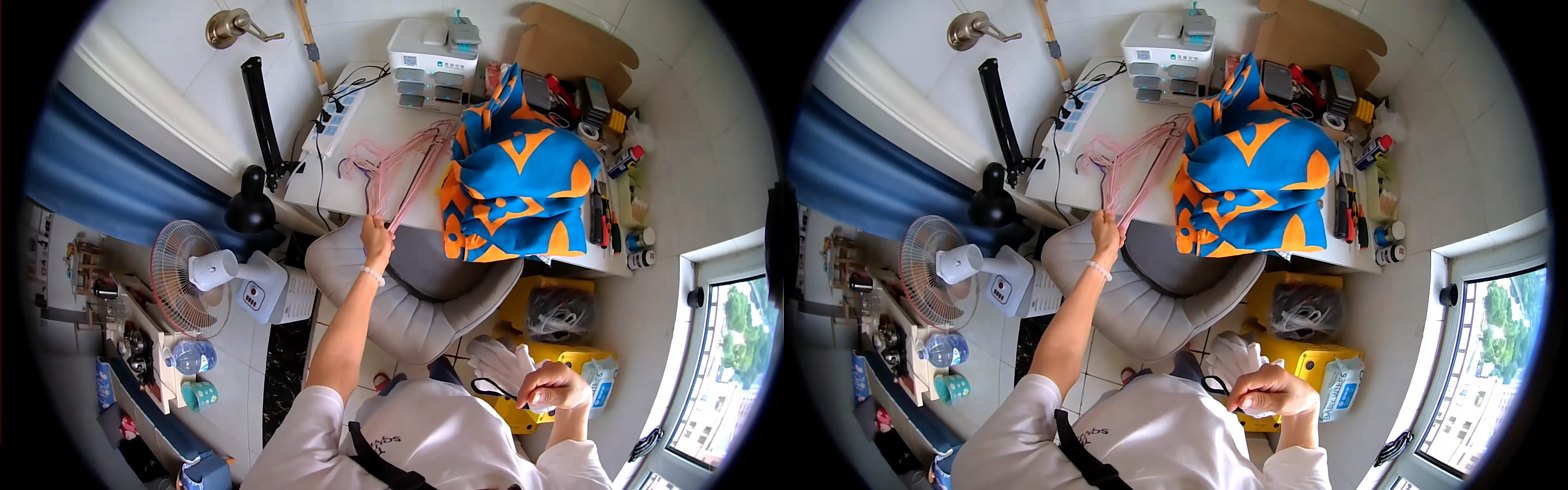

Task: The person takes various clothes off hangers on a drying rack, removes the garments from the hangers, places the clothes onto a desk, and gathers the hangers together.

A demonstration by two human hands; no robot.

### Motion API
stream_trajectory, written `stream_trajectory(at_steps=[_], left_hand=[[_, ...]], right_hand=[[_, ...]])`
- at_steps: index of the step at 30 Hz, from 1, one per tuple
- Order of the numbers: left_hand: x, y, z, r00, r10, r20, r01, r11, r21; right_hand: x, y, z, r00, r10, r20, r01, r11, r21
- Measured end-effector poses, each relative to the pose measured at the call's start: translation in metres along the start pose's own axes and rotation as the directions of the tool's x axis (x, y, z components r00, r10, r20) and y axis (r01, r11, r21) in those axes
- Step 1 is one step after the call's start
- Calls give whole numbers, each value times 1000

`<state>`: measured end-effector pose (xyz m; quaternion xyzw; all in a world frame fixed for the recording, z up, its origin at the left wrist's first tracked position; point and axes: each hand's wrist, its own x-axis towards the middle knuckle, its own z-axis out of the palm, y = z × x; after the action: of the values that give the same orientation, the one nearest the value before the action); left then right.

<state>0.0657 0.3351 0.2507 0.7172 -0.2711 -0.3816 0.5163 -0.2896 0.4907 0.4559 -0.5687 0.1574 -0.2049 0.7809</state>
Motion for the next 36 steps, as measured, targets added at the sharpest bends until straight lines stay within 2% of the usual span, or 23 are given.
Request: stream_trajectory(at_steps=[1,2,3,5,6,8,11,13,15,17,20,21,23,24,25,26,27,29,31,32,33,35,36], left_hand=[[1,-1,2,997,12,-70,4,975,222],[3,-1,2,998,10,-70,6,975,223],[3,1,2,996,50,-80,-11,907,421],[5,4,0,989,131,-75,-30,656,755],[6,5,-1,989,129,-74,-29,655,755],[7,6,-3,984,176,-4,-95,550,830],[7,12,-3,983,184,22,-107,467,878],[4,21,-2,988,150,33,-104,492,864],[6,19,-3,987,158,28,-97,449,888],[7,18,-7,984,172,43,-114,433,894],[-3,30,-15,987,137,79,-133,446,885],[-8,36,-13,986,142,90,-145,449,882],[-22,49,-13,953,234,192,-286,488,825],[-39,64,-11,897,261,358,-443,527,726],[-60,72,-7,810,295,506,-543,704,457],[-88,92,-5,634,273,724,-530,834,150],[-118,102,0,439,353,826,-454,880,-135],[-176,131,-1,62,369,927,-396,862,-317],[-218,156,-6,-152,292,944,-454,828,-329],[-225,165,-6,-162,290,943,-455,826,-332],[-228,174,-6,-108,129,986,-414,896,-163],[-224,167,-4,53,182,982,-493,860,-133],[-216,162,-5,70,119,990,-477,876,-72]], right_hand=[[1,-1,-4,1000,1,-1,-1,1000,2],[2,-2,-7,1000,-1,-1,1,1000,5],[3,-2,-9,1000,-4,-1,4,1000,7],[1,-4,-14,1000,26,-4,-26,1000,10],[0,-4,-15,998,56,-8,-55,998,12],[1,-7,-17,999,39,2,-39,999,10],[1,-15,-18,999,36,10,-36,999,20],[0,-21,-18,999,32,8,-32,999,26],[-1,-29,-17,998,41,44,-43,998,40],[7,-43,-9,998,-58,-8,58,998,-1],[3,-56,-11,999,-47,-25,47,999,15],[4,-66,-8,994,-91,-62,92,995,22],[4,-81,0,967,-195,-165,211,974,85],[8,-92,4,946,-229,-231,258,960,106],[14,-105,10,918,-260,-299,308,943,125],[22,-118,15,878,-340,-338,377,925,47],[32,-134,20,829,-420,-370,439,898,-35],[57,-171,32,771,-558,-307,567,821,-68],[67,-195,19,693,-687,-218,635,725,-266],[71,-206,13,646,-744,-171,664,658,-354],[71,-221,8,646,-749,-149,674,650,-352],[69,-253,1,659,-741,-128,654,649,-390],[68,-272,2,674,-728,-128,624,653,-429]])
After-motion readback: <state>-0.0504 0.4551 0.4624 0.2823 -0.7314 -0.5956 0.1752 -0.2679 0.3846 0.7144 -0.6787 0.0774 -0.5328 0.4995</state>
